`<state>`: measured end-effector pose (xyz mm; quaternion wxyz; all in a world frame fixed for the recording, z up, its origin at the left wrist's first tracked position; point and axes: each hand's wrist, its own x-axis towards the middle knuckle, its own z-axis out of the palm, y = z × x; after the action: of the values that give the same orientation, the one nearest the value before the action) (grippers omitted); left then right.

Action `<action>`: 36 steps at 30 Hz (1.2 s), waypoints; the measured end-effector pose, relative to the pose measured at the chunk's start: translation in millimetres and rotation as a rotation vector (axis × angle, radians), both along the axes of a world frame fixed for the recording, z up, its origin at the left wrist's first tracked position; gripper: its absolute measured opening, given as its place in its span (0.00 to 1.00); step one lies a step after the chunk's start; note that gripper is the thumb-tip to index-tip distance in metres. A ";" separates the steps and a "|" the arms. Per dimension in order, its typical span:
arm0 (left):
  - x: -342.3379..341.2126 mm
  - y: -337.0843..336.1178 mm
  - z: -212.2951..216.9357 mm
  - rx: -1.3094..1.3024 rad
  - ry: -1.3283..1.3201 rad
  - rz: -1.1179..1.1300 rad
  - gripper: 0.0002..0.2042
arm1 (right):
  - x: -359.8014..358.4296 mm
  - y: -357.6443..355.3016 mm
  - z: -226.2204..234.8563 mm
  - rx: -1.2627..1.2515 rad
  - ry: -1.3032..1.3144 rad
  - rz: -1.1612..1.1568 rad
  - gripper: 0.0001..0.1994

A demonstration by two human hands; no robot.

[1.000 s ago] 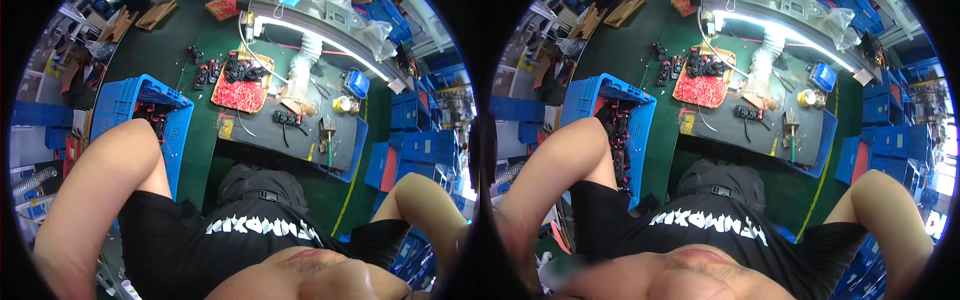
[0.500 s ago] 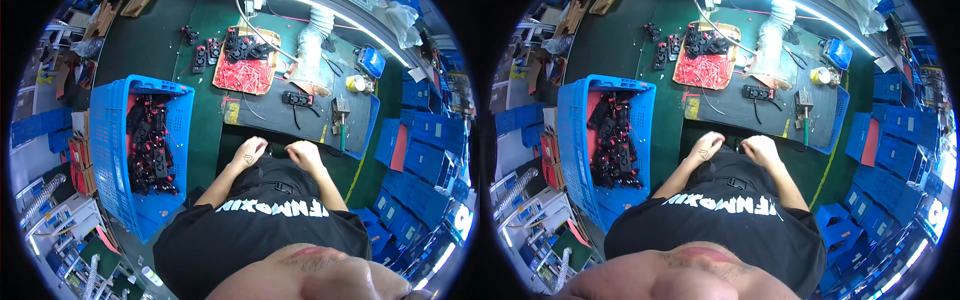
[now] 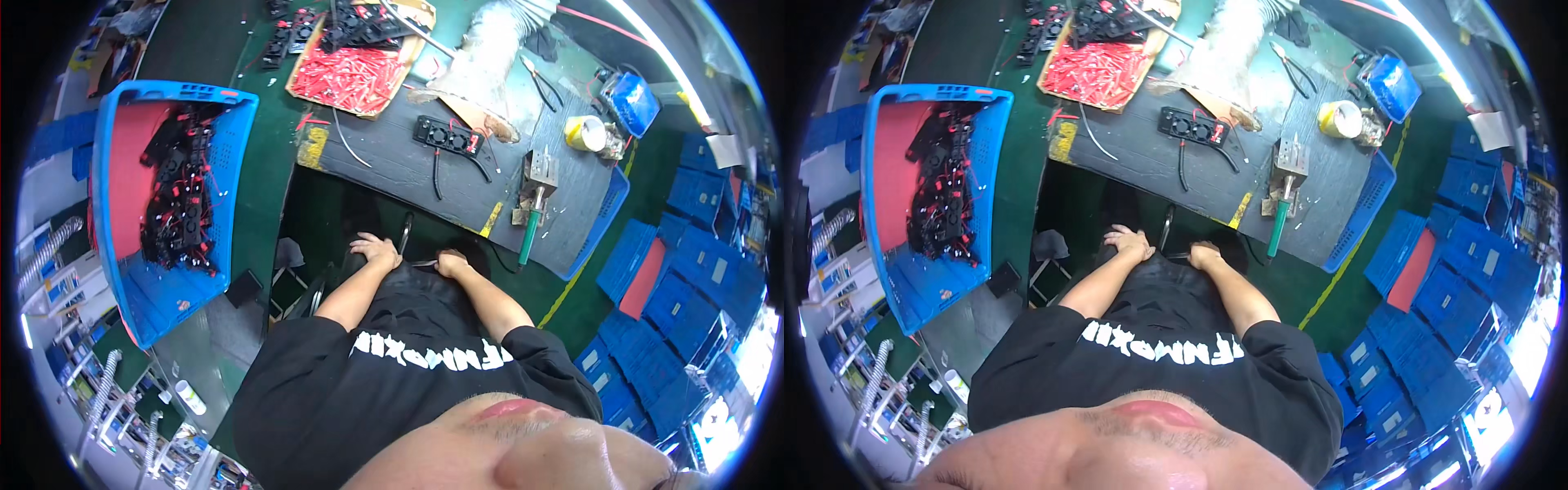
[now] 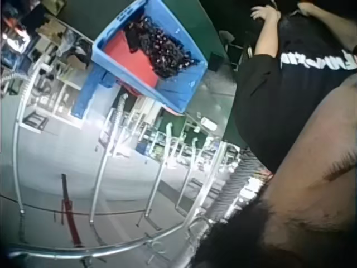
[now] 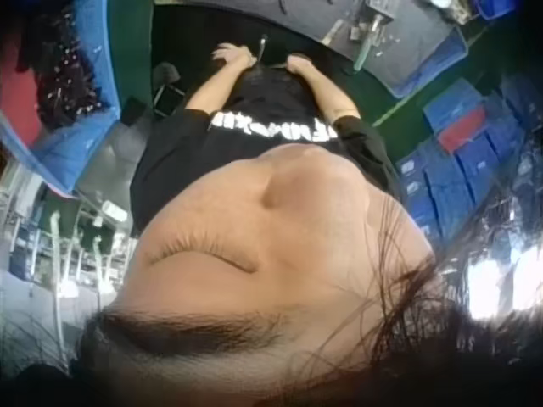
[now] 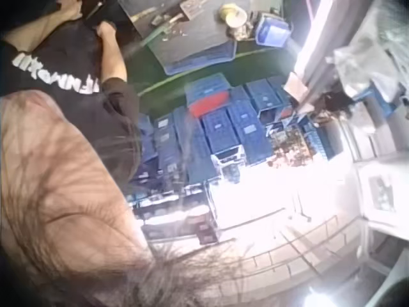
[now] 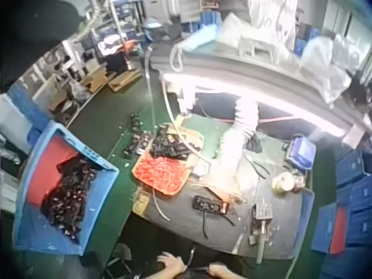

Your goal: Soldering wires onto small DC cooling fans at a factory workstation.

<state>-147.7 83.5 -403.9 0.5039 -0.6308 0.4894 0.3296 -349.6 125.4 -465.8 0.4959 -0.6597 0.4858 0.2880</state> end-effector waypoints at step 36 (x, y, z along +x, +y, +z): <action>94.8 -111.4 -79.1 -0.448 -0.230 -0.164 0.46 | 106.9 -60.2 -138.0 -0.451 -0.413 -0.779 0.39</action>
<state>-52.9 -27.9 -483.1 0.4293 -0.7181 0.5390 0.0973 -242.7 65.2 -603.8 0.4975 -0.5631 0.6382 -0.1678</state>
